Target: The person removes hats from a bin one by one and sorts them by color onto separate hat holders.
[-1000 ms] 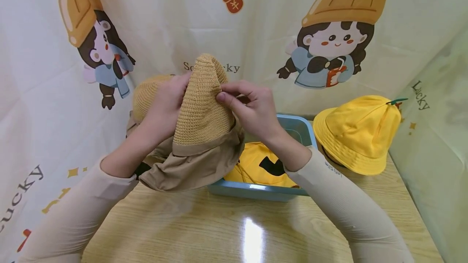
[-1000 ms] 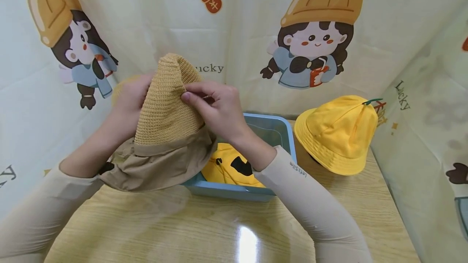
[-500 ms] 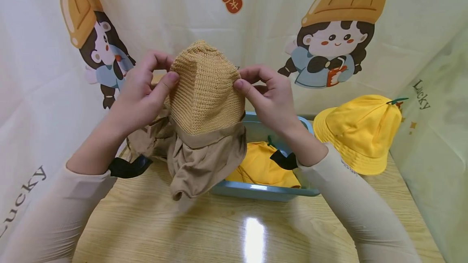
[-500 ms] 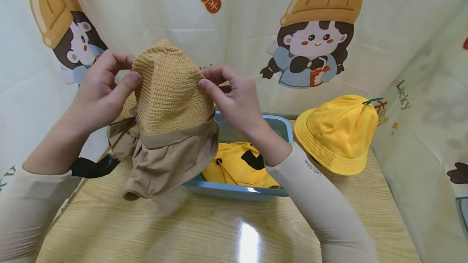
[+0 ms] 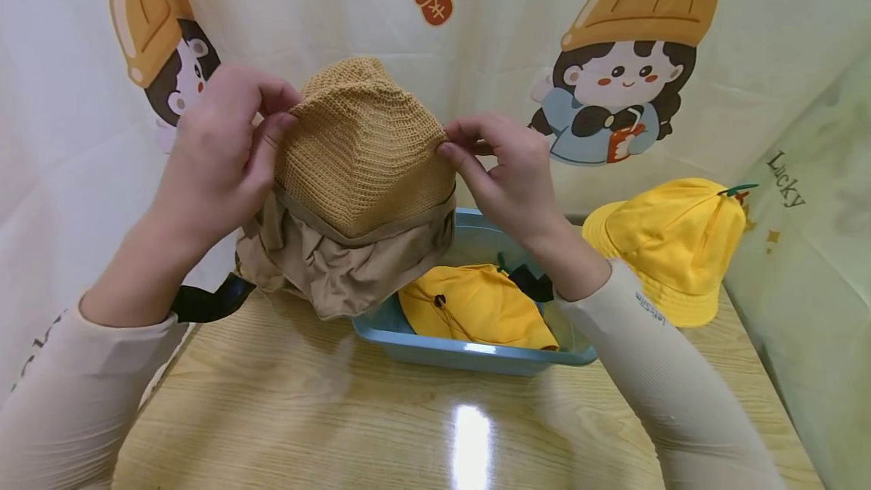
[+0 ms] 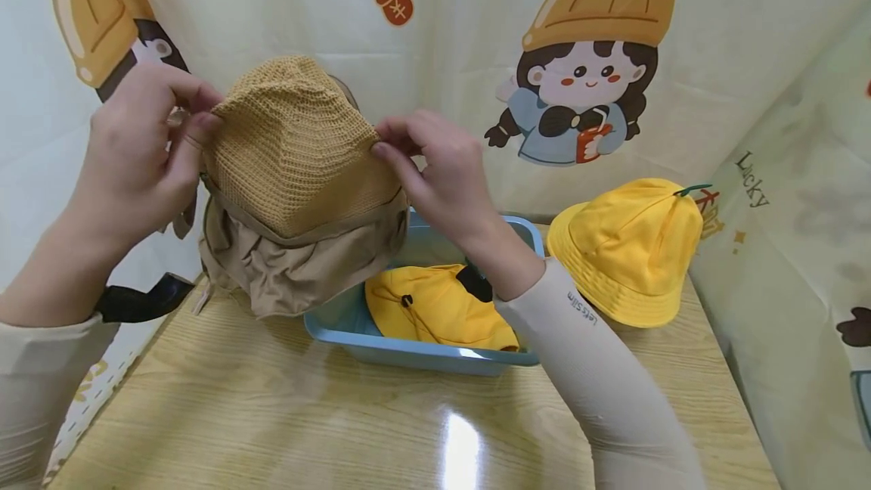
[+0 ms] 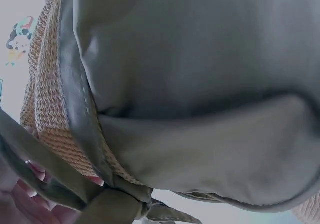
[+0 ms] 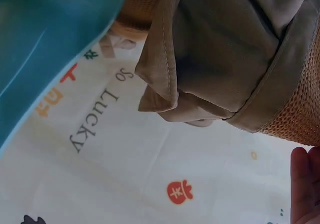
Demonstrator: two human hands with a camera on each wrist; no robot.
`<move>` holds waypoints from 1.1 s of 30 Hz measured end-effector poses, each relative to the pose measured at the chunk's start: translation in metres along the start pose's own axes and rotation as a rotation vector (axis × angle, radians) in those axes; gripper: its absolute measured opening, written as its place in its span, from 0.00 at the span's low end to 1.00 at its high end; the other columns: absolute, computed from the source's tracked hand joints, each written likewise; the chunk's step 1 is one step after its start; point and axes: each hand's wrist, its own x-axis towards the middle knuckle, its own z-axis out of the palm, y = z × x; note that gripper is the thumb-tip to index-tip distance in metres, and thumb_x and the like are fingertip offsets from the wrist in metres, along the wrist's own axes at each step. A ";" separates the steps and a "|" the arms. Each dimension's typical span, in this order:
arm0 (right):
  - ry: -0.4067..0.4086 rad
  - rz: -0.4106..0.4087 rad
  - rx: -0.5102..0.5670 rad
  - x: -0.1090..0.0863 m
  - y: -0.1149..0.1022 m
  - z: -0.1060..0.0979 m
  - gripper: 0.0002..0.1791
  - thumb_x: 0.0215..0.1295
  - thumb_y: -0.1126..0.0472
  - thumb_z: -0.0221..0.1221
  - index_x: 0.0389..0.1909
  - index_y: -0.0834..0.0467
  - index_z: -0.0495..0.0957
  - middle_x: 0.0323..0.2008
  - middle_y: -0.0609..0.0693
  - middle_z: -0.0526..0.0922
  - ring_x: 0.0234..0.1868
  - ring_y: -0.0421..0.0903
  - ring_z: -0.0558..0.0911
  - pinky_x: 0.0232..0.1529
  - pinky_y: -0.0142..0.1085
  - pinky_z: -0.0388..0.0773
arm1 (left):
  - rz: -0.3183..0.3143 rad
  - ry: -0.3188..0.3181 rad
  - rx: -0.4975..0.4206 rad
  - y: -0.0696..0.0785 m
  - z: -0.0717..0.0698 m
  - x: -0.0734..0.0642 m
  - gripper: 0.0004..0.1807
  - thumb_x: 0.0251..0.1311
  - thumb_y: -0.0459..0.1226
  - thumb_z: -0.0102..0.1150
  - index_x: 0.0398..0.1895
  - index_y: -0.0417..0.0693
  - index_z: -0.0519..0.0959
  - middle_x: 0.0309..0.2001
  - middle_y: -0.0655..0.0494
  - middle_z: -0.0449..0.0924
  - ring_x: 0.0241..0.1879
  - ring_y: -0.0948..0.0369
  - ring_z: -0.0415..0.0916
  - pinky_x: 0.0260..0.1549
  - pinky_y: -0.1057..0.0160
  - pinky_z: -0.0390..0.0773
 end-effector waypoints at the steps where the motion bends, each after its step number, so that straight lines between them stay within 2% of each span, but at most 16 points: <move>1: 0.002 -0.008 0.003 0.000 0.001 0.001 0.07 0.64 0.63 0.67 0.37 0.65 0.84 0.33 0.54 0.86 0.35 0.42 0.84 0.41 0.32 0.83 | 0.010 0.011 0.016 0.001 0.000 0.000 0.05 0.68 0.23 0.51 0.43 0.28 0.74 0.38 0.35 0.74 0.38 0.50 0.71 0.40 0.65 0.64; 6: 0.008 -0.018 0.019 0.009 0.006 0.014 0.07 0.64 0.63 0.66 0.37 0.65 0.84 0.33 0.54 0.86 0.36 0.42 0.84 0.40 0.32 0.83 | 0.032 0.051 0.053 -0.008 -0.005 0.001 0.04 0.67 0.23 0.52 0.42 0.28 0.75 0.37 0.35 0.73 0.37 0.50 0.69 0.39 0.69 0.60; 11: 0.009 -0.027 0.045 0.019 0.008 0.028 0.07 0.66 0.63 0.64 0.37 0.65 0.83 0.34 0.54 0.85 0.37 0.42 0.83 0.41 0.31 0.82 | -0.008 0.073 0.089 -0.019 -0.012 0.002 0.06 0.69 0.26 0.53 0.42 0.28 0.76 0.37 0.35 0.74 0.36 0.53 0.68 0.36 0.72 0.60; 15: 0.011 0.005 0.089 0.026 0.010 0.040 0.07 0.67 0.64 0.63 0.38 0.66 0.83 0.35 0.55 0.85 0.37 0.42 0.83 0.41 0.31 0.82 | -0.068 0.073 0.116 -0.028 -0.017 0.001 0.08 0.69 0.29 0.55 0.41 0.28 0.78 0.37 0.36 0.77 0.37 0.67 0.68 0.36 0.76 0.61; 18: 0.012 0.051 0.134 0.030 0.012 0.050 0.07 0.67 0.64 0.64 0.38 0.66 0.83 0.35 0.54 0.85 0.37 0.41 0.84 0.40 0.30 0.83 | -0.124 0.077 0.138 -0.035 -0.019 0.000 0.08 0.68 0.29 0.58 0.41 0.29 0.80 0.37 0.45 0.78 0.40 0.77 0.65 0.36 0.79 0.62; 21: 0.006 0.089 0.160 0.033 0.015 0.059 0.07 0.67 0.64 0.64 0.38 0.65 0.83 0.35 0.54 0.85 0.38 0.40 0.84 0.40 0.30 0.83 | -0.173 0.088 0.150 -0.041 -0.021 -0.001 0.08 0.67 0.30 0.58 0.42 0.31 0.81 0.37 0.66 0.74 0.41 0.80 0.64 0.37 0.80 0.62; 23: -0.002 0.105 0.172 0.036 0.015 0.064 0.06 0.67 0.64 0.64 0.38 0.65 0.83 0.36 0.54 0.85 0.38 0.40 0.84 0.40 0.31 0.83 | -0.164 0.077 0.167 -0.046 -0.024 -0.002 0.09 0.69 0.31 0.57 0.42 0.30 0.80 0.40 0.78 0.67 0.42 0.80 0.63 0.37 0.80 0.62; 25: -0.008 0.124 0.181 0.038 0.016 0.070 0.06 0.67 0.64 0.64 0.39 0.64 0.83 0.36 0.54 0.85 0.39 0.41 0.84 0.41 0.31 0.83 | -0.143 0.064 0.183 -0.051 -0.027 -0.003 0.10 0.71 0.32 0.54 0.43 0.30 0.80 0.42 0.86 0.60 0.42 0.80 0.63 0.37 0.81 0.63; 28: -0.017 0.150 0.197 0.041 0.016 0.078 0.07 0.66 0.64 0.64 0.39 0.64 0.83 0.37 0.54 0.85 0.39 0.40 0.83 0.41 0.32 0.83 | -0.107 0.048 0.204 -0.059 -0.032 -0.005 0.12 0.72 0.33 0.52 0.44 0.30 0.79 0.43 0.91 0.57 0.43 0.80 0.62 0.37 0.81 0.64; 30: -0.019 0.166 0.208 0.043 0.017 0.084 0.07 0.66 0.64 0.65 0.40 0.65 0.83 0.37 0.54 0.85 0.40 0.40 0.83 0.41 0.31 0.83 | -0.118 0.053 0.214 -0.063 -0.032 -0.006 0.12 0.72 0.33 0.52 0.44 0.30 0.80 0.43 0.87 0.61 0.43 0.79 0.62 0.38 0.81 0.64; 33: -0.023 0.180 0.209 0.044 0.018 0.093 0.07 0.66 0.65 0.64 0.40 0.65 0.83 0.38 0.53 0.85 0.40 0.39 0.83 0.40 0.30 0.82 | -0.136 0.059 0.227 -0.068 -0.033 -0.007 0.12 0.72 0.33 0.51 0.44 0.30 0.80 0.39 0.66 0.76 0.43 0.77 0.62 0.38 0.79 0.62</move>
